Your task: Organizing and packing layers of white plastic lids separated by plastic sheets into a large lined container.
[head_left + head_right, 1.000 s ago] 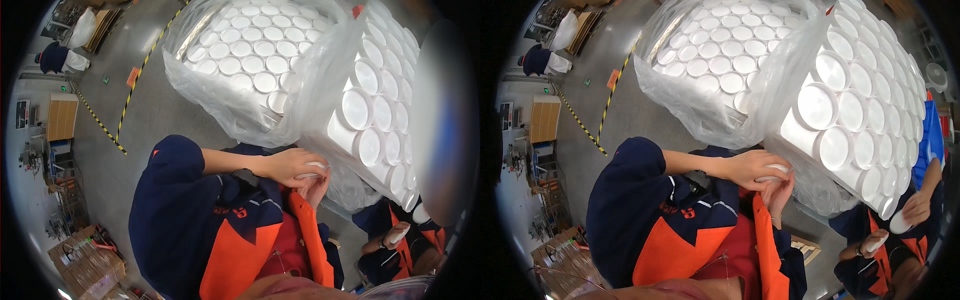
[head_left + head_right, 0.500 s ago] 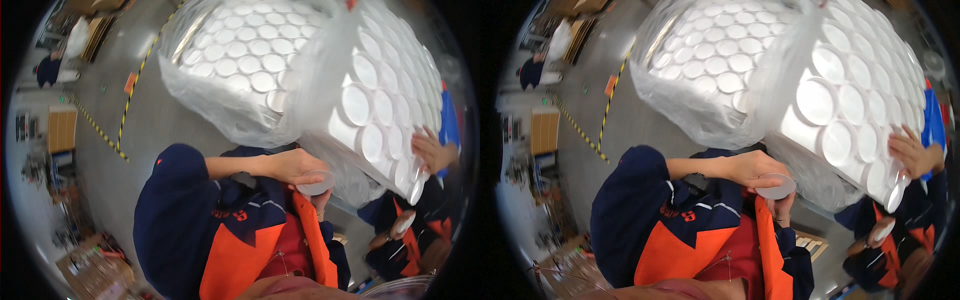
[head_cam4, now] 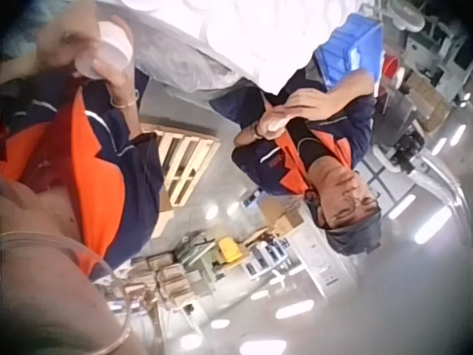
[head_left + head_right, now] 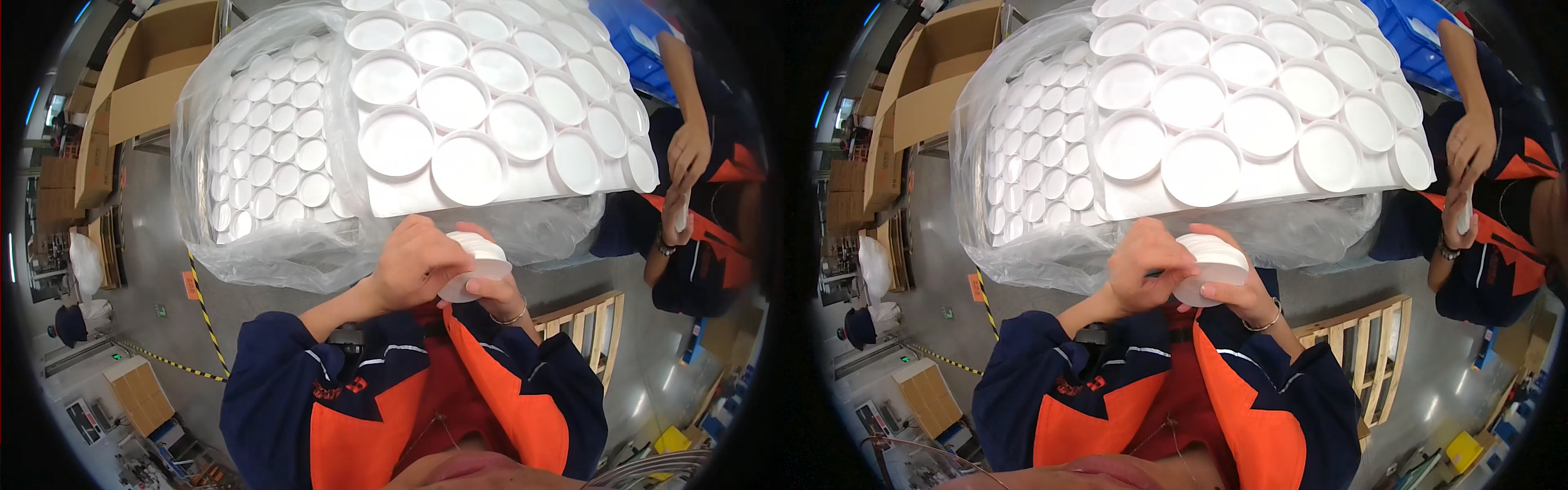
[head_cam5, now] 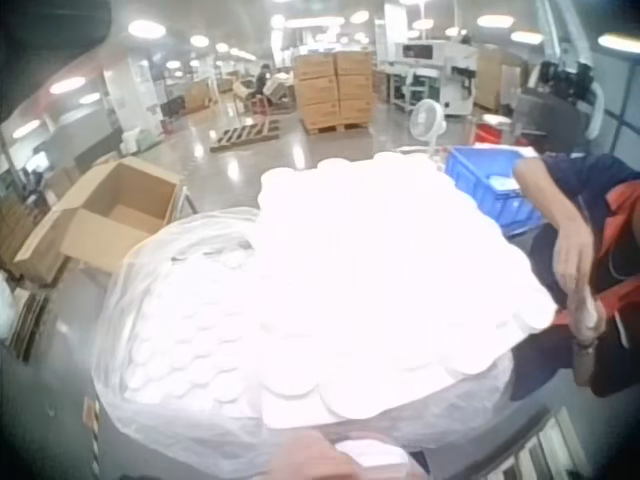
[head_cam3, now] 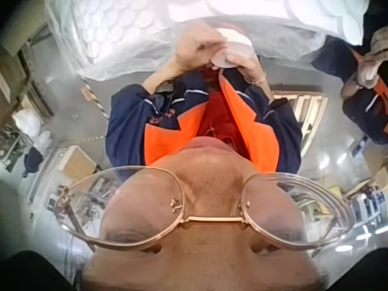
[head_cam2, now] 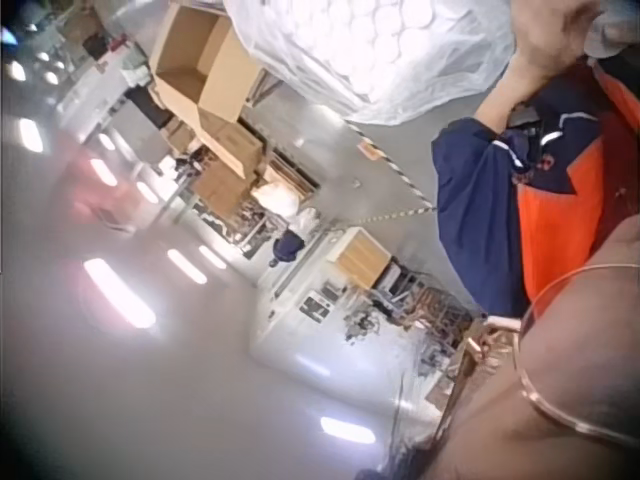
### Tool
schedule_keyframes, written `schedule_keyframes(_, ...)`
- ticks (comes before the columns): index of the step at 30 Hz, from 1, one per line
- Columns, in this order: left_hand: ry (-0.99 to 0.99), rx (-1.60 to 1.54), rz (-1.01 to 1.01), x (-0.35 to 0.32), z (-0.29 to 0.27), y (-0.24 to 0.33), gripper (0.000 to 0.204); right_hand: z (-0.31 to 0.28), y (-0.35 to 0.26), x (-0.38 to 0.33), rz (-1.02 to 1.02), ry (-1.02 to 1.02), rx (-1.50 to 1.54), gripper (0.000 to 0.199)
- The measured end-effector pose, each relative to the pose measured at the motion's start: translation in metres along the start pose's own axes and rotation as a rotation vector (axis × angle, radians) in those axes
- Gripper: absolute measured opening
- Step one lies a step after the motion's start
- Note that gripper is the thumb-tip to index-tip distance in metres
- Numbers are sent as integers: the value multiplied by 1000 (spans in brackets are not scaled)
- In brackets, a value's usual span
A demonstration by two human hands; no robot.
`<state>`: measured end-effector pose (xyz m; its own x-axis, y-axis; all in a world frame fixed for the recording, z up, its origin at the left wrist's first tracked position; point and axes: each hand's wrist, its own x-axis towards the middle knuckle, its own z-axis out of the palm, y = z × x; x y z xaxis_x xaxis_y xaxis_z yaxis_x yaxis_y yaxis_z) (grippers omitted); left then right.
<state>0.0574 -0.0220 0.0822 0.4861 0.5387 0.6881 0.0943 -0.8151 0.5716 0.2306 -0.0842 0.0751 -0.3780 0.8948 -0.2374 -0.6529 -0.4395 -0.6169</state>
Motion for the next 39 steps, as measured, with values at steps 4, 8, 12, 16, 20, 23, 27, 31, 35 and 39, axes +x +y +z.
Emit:
schedule_keyframes(4,259,-106,-276,49,-17,18,32,-9,-8,-4,-109,-55,7,81)
schedule_keyframes(8,268,162,135,84,-41,-12,21,-10,-17,-9,-120,-18,102,83)
schedule_keyframes(12,-208,472,241,80,-36,-24,17,-13,-19,-13,-94,36,63,85)
schedule_keyframes(16,-447,532,-26,86,-31,-2,36,-14,-20,-15,-100,36,103,83)
schedule_keyframes(20,-540,676,-70,87,-21,12,51,-17,-21,-16,-73,91,71,83)
schedule_keyframes(23,-618,736,-85,89,-22,12,56,-11,-27,-15,-108,117,128,81)
schedule_keyframes(27,-645,593,-67,101,-33,20,58,-4,-33,-17,-177,189,148,78)
schedule_keyframes(31,-542,172,-176,90,-16,41,43,-4,-21,-20,-289,186,-19,78)
schedule_keyframes(35,-368,-12,-288,82,-2,38,33,-2,-25,-26,-342,122,-38,78)
schedule_keyframes(39,-237,37,-192,102,-10,27,23,-4,-30,-28,-348,188,-68,76)
